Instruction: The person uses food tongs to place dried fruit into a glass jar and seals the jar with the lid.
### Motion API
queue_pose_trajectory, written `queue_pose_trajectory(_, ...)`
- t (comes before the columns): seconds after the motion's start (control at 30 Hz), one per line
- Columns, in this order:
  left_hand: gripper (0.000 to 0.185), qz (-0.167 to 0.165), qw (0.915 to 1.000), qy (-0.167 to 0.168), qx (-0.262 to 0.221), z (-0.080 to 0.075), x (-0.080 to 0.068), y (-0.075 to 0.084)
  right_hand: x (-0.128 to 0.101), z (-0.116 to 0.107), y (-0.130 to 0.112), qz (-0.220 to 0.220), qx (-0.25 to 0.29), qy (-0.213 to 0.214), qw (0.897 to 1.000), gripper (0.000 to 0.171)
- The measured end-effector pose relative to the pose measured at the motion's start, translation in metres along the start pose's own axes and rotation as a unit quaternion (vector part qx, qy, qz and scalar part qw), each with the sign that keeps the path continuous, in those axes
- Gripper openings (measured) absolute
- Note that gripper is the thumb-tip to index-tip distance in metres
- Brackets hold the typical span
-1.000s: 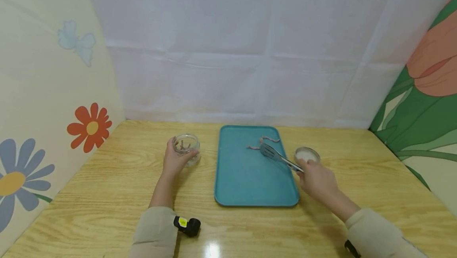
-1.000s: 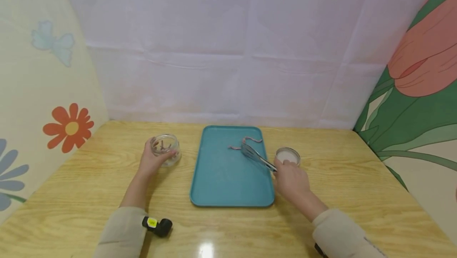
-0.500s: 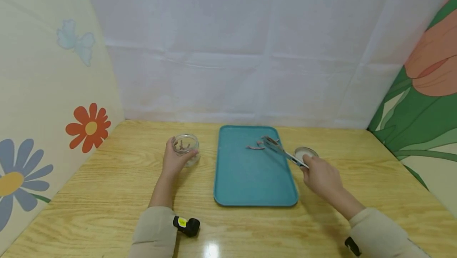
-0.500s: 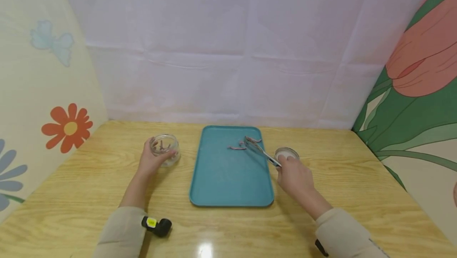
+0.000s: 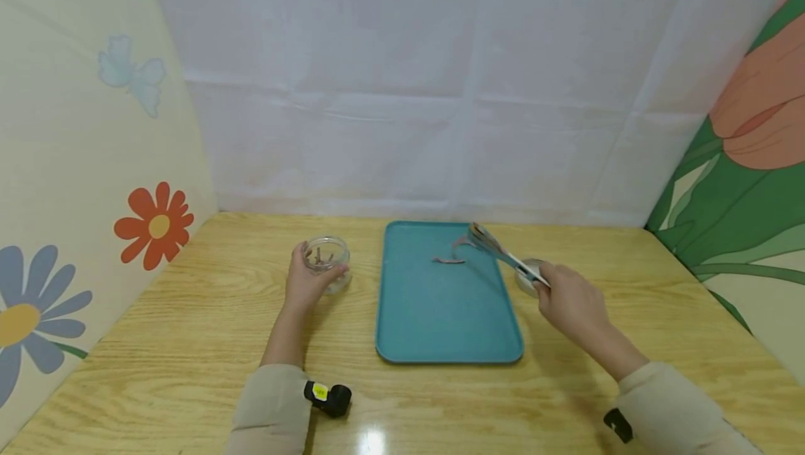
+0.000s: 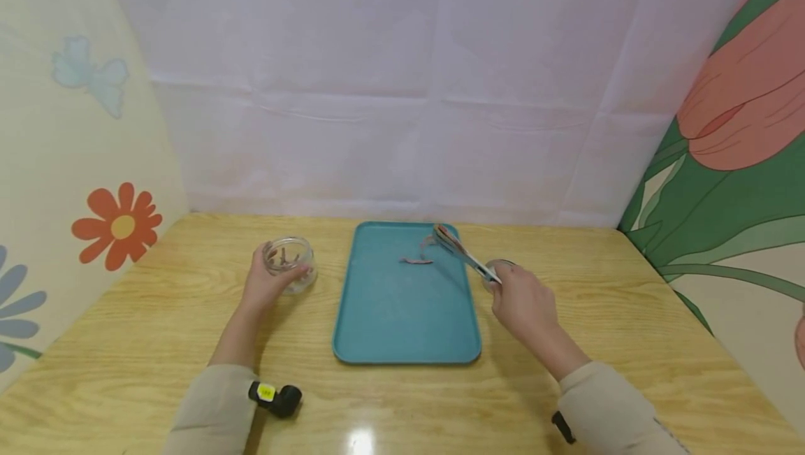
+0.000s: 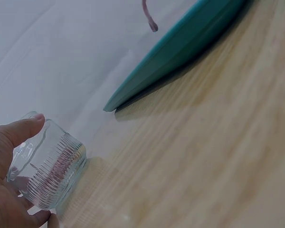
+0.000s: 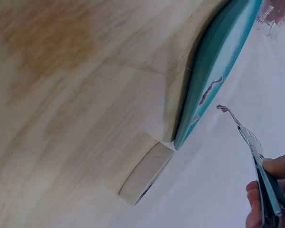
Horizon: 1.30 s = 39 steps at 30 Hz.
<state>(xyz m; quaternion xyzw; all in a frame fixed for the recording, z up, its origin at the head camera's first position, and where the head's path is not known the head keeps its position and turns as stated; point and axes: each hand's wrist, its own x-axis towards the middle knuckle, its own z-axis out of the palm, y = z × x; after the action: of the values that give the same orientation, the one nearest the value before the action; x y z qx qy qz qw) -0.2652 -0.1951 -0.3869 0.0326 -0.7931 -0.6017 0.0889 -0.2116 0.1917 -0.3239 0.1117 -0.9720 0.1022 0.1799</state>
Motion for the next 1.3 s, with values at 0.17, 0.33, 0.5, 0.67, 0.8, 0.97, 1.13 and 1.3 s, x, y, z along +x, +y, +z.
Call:
queue_pose_trajectory(0.17, 0.098, 0.001, 1.0, 0.003, 0.005, 0.002, 0.001, 0.001, 0.004, -0.004, -0.004, 0.007, 0.017, 0.005, 1.0, 0.011)
queue_pose_trajectory(0.33, 0.098, -0.002, 1.0, 0.005, 0.007, 0.003, 0.002, 0.001, 0.01, -0.009, -0.016, 0.006, 0.039, 0.013, 0.999, 0.02)
queue_pose_trajectory(0.5, 0.099, -0.006, 0.9999, 0.005, 0.008, 0.003, 0.001, 0.001, 0.018, -0.012, -0.032, 0.007, 0.052, 0.024, 0.998, 0.023)
queue_pose_trajectory(0.67, 0.1, -0.006, 1.0, 0.002, 0.007, 0.002, 0.001, 0.003, 0.026, -0.013, -0.048, -0.006, 0.066, 0.048, 0.997, 0.024)
queue_pose_trajectory(0.8, 0.1, -0.008, 1.0, 0.002, 0.004, 0.001, 0.0, 0.003, 0.03, -0.014, -0.063, -0.017, 0.083, 0.052, 0.995, 0.023)
queue_pose_trajectory(0.97, 0.099, -0.004, 0.9999, 0.004, 0.014, 0.0, 0.001, 0.001, 0.034, -0.014, -0.08, -0.051, 0.107, 0.073, 0.99, 0.024)
queue_pose_trajectory(1.13, 0.099, -0.002, 0.9998, 0.003, 0.02, -0.001, 0.002, 0.001, 0.037, -0.011, -0.096, -0.084, 0.13, 0.089, 0.984, 0.024)
queue_pose_trajectory(1.3, 0.097, -0.001, 0.9998, 0.004, 0.019, 0.0, 0.001, 0.001, 0.037, -0.011, -0.109, -0.085, 0.135, 0.072, 0.985, 0.023)
